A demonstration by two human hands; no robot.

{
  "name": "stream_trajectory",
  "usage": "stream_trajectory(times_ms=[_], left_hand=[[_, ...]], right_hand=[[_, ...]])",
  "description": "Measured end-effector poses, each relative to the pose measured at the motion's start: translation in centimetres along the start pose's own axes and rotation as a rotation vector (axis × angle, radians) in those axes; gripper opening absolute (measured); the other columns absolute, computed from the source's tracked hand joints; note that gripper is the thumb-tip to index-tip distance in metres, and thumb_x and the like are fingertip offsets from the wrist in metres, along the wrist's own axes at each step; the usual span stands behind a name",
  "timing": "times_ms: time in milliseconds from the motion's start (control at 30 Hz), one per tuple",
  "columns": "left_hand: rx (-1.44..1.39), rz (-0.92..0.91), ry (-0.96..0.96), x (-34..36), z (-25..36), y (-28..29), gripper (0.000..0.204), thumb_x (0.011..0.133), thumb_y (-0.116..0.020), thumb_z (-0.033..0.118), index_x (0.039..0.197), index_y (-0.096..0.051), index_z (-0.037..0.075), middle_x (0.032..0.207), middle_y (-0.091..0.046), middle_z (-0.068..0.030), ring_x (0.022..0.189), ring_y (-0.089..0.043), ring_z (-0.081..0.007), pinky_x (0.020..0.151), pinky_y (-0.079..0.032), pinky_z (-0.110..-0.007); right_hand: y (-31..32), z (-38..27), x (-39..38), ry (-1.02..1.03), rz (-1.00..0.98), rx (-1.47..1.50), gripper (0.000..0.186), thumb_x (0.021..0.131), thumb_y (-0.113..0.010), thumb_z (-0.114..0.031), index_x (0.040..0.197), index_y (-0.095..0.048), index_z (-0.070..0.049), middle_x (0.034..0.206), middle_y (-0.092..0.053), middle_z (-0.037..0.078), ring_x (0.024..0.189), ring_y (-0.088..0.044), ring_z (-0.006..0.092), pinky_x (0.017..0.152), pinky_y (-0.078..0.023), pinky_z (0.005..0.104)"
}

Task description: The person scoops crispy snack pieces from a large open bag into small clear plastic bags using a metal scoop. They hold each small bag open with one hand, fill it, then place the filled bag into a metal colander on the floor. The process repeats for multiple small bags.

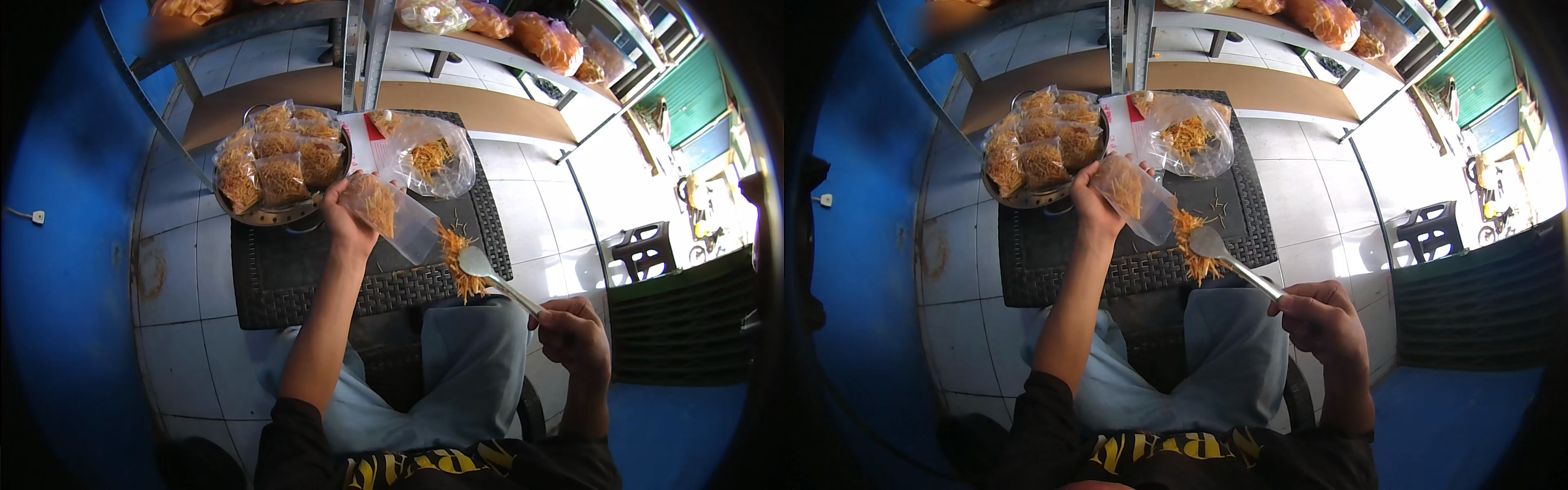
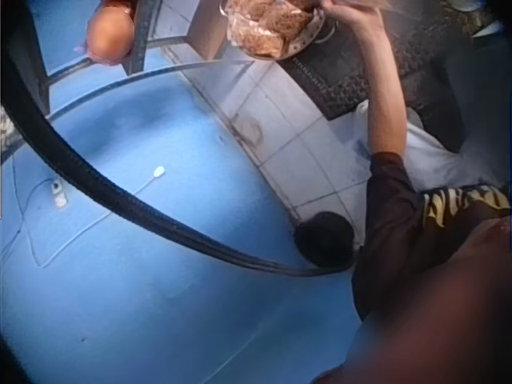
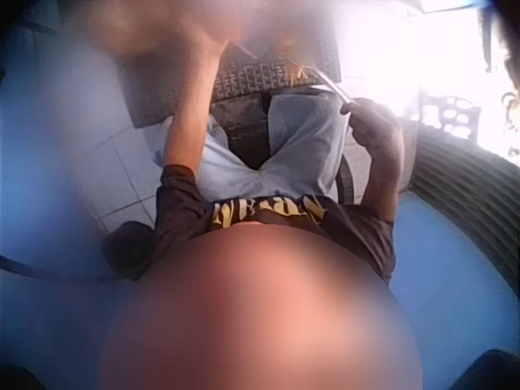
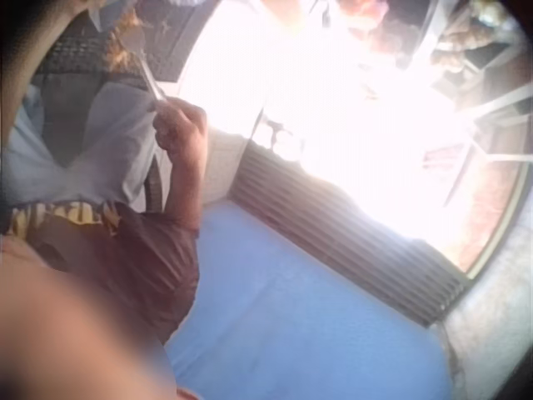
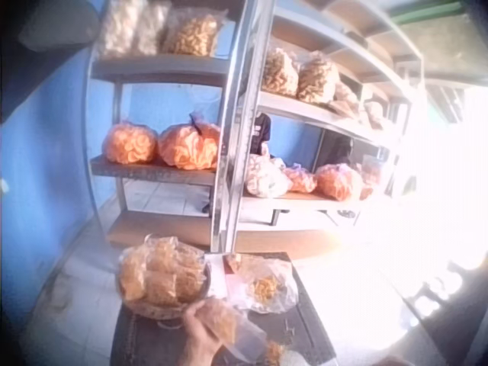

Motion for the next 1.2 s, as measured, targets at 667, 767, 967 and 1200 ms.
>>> stream_trajectory(times_ms=[667,767,967,1200], left_hand=[[0.018,-0.03,0.023,-0.5,-0.2,-0.6,0.038,0.09,-0.044,0.029,0.114,-0.052,0.001,0.116,-0.053,-0.0208,0.104,-0.057,-0.0445,0.096,-0.044,-0.065],[0.021,-0.023,0.023,-0.7,-0.3,-0.7,0.038,0.09,-0.045,0.03,0.114,-0.051,0.001,0.115,-0.054,-0.0201,0.104,-0.057,-0.0447,0.097,-0.043,-0.065],[0.059,0.006,0.067,-0.5,-0.9,0.1,0.042,0.09,-0.046,0.031,0.119,-0.05,0.0,0.117,-0.056,-0.0197,0.107,-0.058,-0.0435,0.097,-0.044,-0.064],[0.021,0.076,0.044,-0.7,-0.9,-0.4,0.053,0.091,-0.045,0.034,0.129,-0.044,-0.003,0.119,-0.058,-0.0184,0.108,-0.062,-0.0327,0.089,-0.053,-0.052]], right_hand=[[-1.9,0.2,2.9,-0.083,-0.012,-0.177,0.024,0.09,-0.063,-0.017,0.086,-0.068,0.006,0.055,-0.047,-0.003,0.042,-0.035,0.0015,0.038,-0.022,0.0198],[-2.3,-0.2,3.4,-0.08,-0.01,-0.216,0.025,0.09,-0.063,-0.019,0.087,-0.068,0.006,0.056,-0.047,-0.003,0.042,-0.036,0.0019,0.038,-0.023,0.0198],[-3.2,-1.7,6.1,-0.023,0.088,-0.378,0.026,0.088,-0.064,-0.022,0.087,-0.07,0.003,0.056,-0.05,-0.001,0.043,-0.039,0.0038,0.039,-0.026,0.0207],[-8.5,-8.6,9.7,0.433,0.059,-1.017,0.032,0.087,-0.064,-0.026,0.088,-0.072,0.005,0.066,-0.064,0.014,0.055,-0.061,0.0168,0.054,-0.049,0.0318]])
Point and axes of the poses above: each hand's wrist, its own x-axis towards the middle knuckle, its own y-axis out of the back of the hand, z = x × y, the point moved 7 cm from there along x, towards the middle knuckle
